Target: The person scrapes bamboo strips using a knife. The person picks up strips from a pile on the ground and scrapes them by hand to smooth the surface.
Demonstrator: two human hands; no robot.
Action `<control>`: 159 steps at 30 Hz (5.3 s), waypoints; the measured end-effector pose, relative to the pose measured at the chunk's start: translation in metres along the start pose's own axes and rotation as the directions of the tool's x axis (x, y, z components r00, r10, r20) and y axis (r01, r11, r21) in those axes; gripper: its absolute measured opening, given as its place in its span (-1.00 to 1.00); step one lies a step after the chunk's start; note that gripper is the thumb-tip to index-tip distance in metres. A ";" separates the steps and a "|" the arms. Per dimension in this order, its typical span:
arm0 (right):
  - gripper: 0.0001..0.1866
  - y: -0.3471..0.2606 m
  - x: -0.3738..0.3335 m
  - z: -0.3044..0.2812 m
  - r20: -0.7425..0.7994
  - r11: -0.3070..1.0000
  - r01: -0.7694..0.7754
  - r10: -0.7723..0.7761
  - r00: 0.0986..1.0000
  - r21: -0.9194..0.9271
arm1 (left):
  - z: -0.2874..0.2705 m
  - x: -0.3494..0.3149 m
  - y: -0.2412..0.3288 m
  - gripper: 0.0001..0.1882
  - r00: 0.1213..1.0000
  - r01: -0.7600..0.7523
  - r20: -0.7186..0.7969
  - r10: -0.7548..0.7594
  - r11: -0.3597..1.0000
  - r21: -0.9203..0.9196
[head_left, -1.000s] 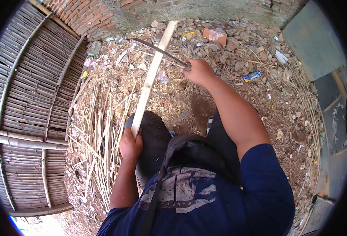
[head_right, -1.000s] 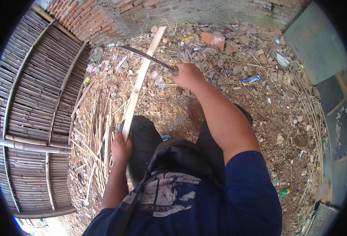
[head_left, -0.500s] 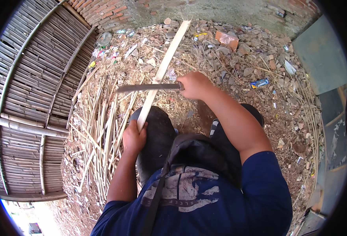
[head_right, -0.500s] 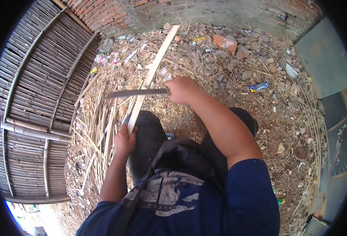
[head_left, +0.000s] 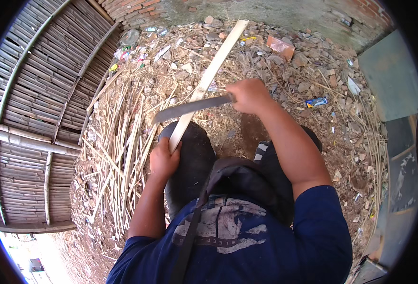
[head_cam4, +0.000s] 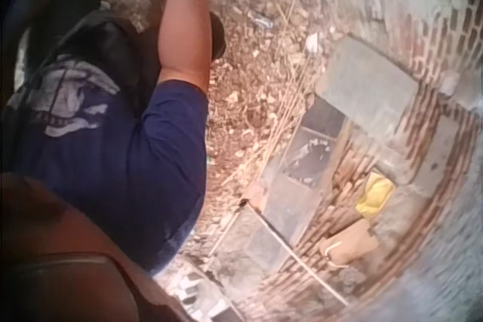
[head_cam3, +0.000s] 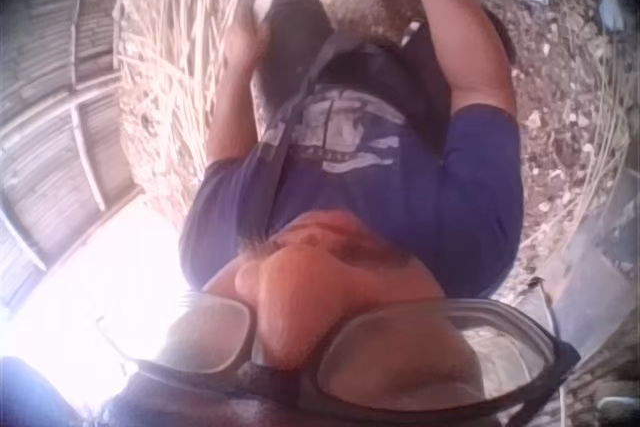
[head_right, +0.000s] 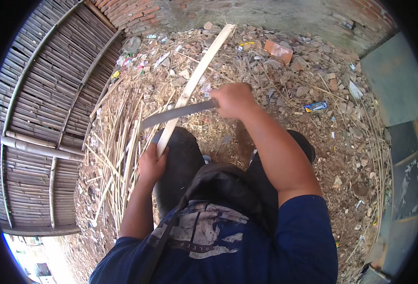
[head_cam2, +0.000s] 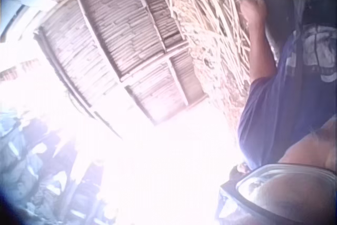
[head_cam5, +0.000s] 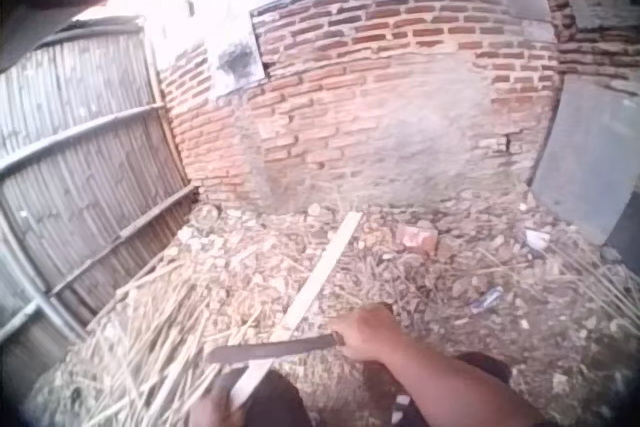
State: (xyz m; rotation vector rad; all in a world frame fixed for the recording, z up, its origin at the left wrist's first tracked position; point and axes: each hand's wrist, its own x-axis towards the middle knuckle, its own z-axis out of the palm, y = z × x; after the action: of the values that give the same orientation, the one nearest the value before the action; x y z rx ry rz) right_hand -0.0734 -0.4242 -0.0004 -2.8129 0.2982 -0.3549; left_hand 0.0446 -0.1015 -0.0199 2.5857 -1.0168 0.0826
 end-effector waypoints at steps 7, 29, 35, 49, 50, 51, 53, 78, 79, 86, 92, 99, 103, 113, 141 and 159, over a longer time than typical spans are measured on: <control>-0.43 0.093 -0.001 0.002 -0.325 0.808 -0.493 0.584 0.744 0.323 | -0.009 0.002 -0.004 -0.58 0.990 0.124 0.078 -0.117 0.988 -0.091; -0.71 0.126 -0.007 0.008 -0.185 0.563 -0.486 0.759 0.624 0.669 | -0.059 -0.080 -0.411 0.09 0.622 0.765 0.009 -0.783 0.610 0.209; -0.68 0.114 0.006 -0.002 -0.225 0.670 -0.586 0.724 0.652 0.456 | 0.045 -0.134 -0.460 -0.03 0.520 0.827 0.232 -0.822 0.552 0.105; -0.75 0.139 -0.036 -0.002 0.201 0.477 -0.789 0.792 0.577 0.387 | 0.170 -0.244 -0.370 -0.32 0.338 0.834 0.487 -0.805 0.496 0.241; -0.76 0.136 -0.036 0.002 0.236 0.425 -0.800 0.801 0.550 0.424 | 0.172 -0.245 -0.369 -0.32 0.329 0.839 0.458 -0.826 0.478 0.259; -0.78 0.133 -0.034 0.003 0.243 0.413 -0.816 0.812 0.531 0.403 | 0.174 -0.247 -0.368 -0.32 0.319 0.844 0.429 -0.845 0.459 0.275; -0.78 0.127 -0.032 0.003 0.237 0.415 -0.826 0.820 0.521 0.381 | 0.176 -0.249 -0.364 -0.31 0.266 0.875 0.373 -0.889 0.386 0.293; -0.69 0.134 -0.041 0.021 0.164 0.356 -0.847 0.880 0.446 0.394 | 0.191 -0.172 -0.451 -0.38 0.385 0.833 0.315 -0.868 0.474 0.286; -0.69 0.134 -0.037 0.023 0.178 0.369 -0.847 0.870 0.460 0.382 | 0.203 -0.176 -0.471 -0.37 0.351 0.821 0.425 -0.835 0.492 0.288; -0.73 0.139 -0.041 0.026 0.222 0.401 -0.853 0.846 0.485 0.335 | 0.207 -0.171 -0.469 -0.33 0.320 0.786 0.606 -0.728 0.561 0.259; -0.76 0.138 -0.037 0.025 0.233 0.413 -0.845 0.833 0.502 0.341 | 0.194 -0.162 -0.438 -0.54 0.431 0.823 0.497 -0.753 0.554 0.126; -0.78 0.136 -0.033 0.023 0.226 0.449 -0.844 0.825 0.518 0.295 | 0.159 -0.166 -0.425 -0.73 0.504 0.833 0.290 -0.813 0.547 0.086; -0.75 0.136 -0.033 0.026 0.210 0.428 -0.842 0.836 0.507 0.328 | 0.124 -0.192 -0.427 -0.57 0.522 0.839 0.221 -0.824 0.543 0.042; -0.72 0.131 -0.020 0.029 0.226 0.454 -0.827 0.812 0.537 0.333 | 0.065 -0.226 -0.455 -0.52 0.566 0.794 0.006 -0.824 0.548 0.264; -0.71 0.124 -0.021 0.030 0.214 0.396 -0.845 0.846 0.488 0.358 | 0.039 -0.100 -0.486 -0.63 0.741 0.660 -0.153 -0.654 0.751 -0.011; -0.74 0.131 -0.024 0.031 0.202 0.427 -0.817 0.825 0.528 0.387 | 0.029 -0.082 -0.472 -0.52 0.701 0.713 -0.089 -0.707 0.696 0.085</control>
State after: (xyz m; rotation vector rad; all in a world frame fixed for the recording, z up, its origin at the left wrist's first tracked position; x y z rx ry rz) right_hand -0.1092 -0.5332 -0.0744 -1.8744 1.3553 -0.1671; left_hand 0.2971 0.2605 -0.2079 2.8718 0.0805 0.0015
